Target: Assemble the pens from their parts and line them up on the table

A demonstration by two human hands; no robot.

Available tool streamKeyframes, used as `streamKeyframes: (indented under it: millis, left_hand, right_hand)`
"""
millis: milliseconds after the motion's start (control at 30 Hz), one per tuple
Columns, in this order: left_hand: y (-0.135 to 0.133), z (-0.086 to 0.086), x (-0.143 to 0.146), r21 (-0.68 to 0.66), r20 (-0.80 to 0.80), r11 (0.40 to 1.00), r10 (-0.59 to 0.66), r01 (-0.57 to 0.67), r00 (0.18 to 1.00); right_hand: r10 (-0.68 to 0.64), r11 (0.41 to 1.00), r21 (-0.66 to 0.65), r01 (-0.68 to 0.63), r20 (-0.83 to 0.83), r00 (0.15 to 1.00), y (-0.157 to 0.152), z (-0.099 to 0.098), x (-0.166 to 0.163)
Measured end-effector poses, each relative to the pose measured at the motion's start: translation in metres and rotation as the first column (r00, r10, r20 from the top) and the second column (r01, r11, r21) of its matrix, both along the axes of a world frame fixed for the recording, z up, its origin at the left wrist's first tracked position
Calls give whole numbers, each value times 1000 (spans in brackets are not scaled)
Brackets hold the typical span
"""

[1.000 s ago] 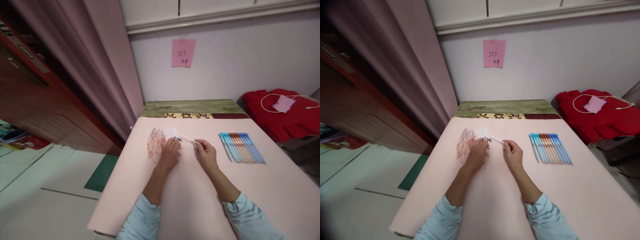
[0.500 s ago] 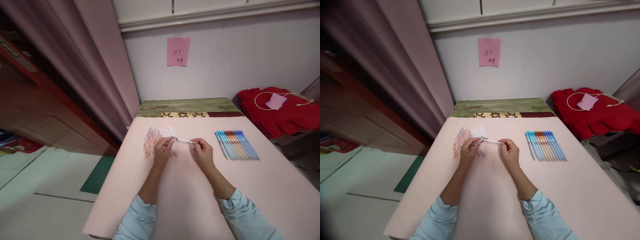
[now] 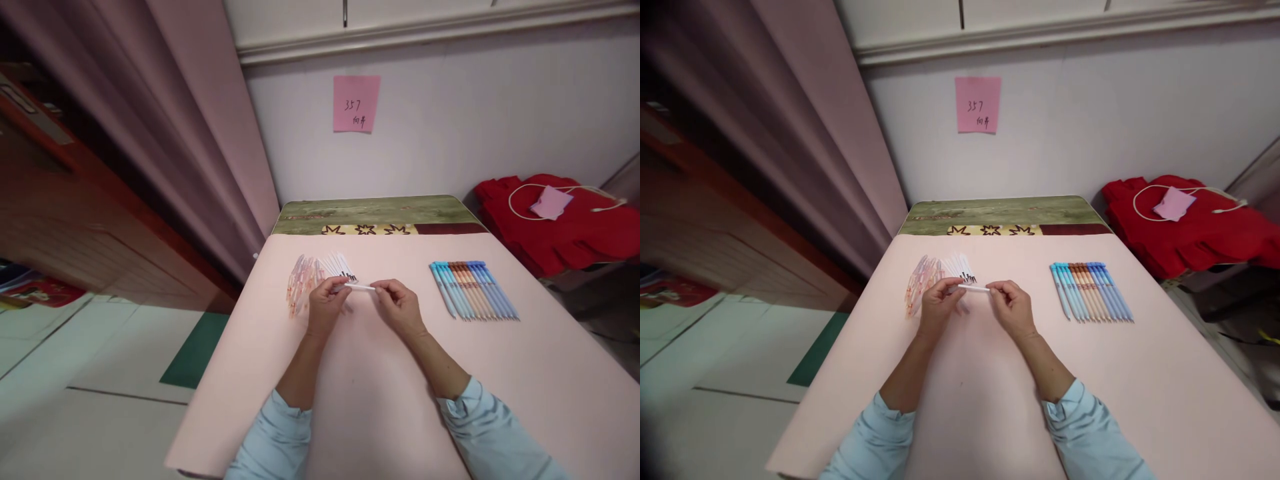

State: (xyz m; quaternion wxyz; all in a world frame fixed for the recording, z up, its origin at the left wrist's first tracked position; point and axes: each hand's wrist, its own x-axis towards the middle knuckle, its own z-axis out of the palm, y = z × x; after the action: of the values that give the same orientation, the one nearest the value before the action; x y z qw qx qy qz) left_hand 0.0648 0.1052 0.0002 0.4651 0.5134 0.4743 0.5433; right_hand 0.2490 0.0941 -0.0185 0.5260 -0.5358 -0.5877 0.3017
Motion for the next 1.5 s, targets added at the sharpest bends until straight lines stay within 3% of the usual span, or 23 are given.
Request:
streamKeyframes:
  millis: [167,267,367,467,600,733,867,1133,1333,1500]
  left_hand:
    - [-5,7,-1,97,-153,995,39,-25,988]
    - [-7,10,1,98,-96,993,76,-67,992]
    - [-8,11,6,16,158,997,66,-69,985]
    - [-7,12,11,-57,398,998,27,-4,917]
    - [-6,13,15,-69,545,997,0,45,838]
    - [-9,14,18,-85,626,989,-40,119,779]
    - [-19,13,23,-188,702,966,6,177,713]
    - [-37,8,41,-349,726,872,20,343,688]
    - [-27,3,36,-342,671,888,2,307,742]
    - [-25,2,34,-280,631,907,-74,316,772]
  right_hand:
    - [88,992,61,-106,246,965,-4,4,-3]
    - [23,991,120,-54,249,968,-3,5,-1]
    - [-117,974,208,88,129,985,-1,5,2]
    - [-158,978,129,166,-66,985,0,6,2]
    - [-85,995,4,96,-420,904,-8,13,-10]
    - [-8,998,-59,-30,-561,828,-19,22,-23]
    - [17,995,-73,-72,-573,819,-20,23,-24]
    - [-153,983,-1,185,-566,810,-9,20,-6]
    - [-134,979,83,184,-417,899,-16,26,-9]
    - [-148,977,91,192,-356,923,-18,27,-11]
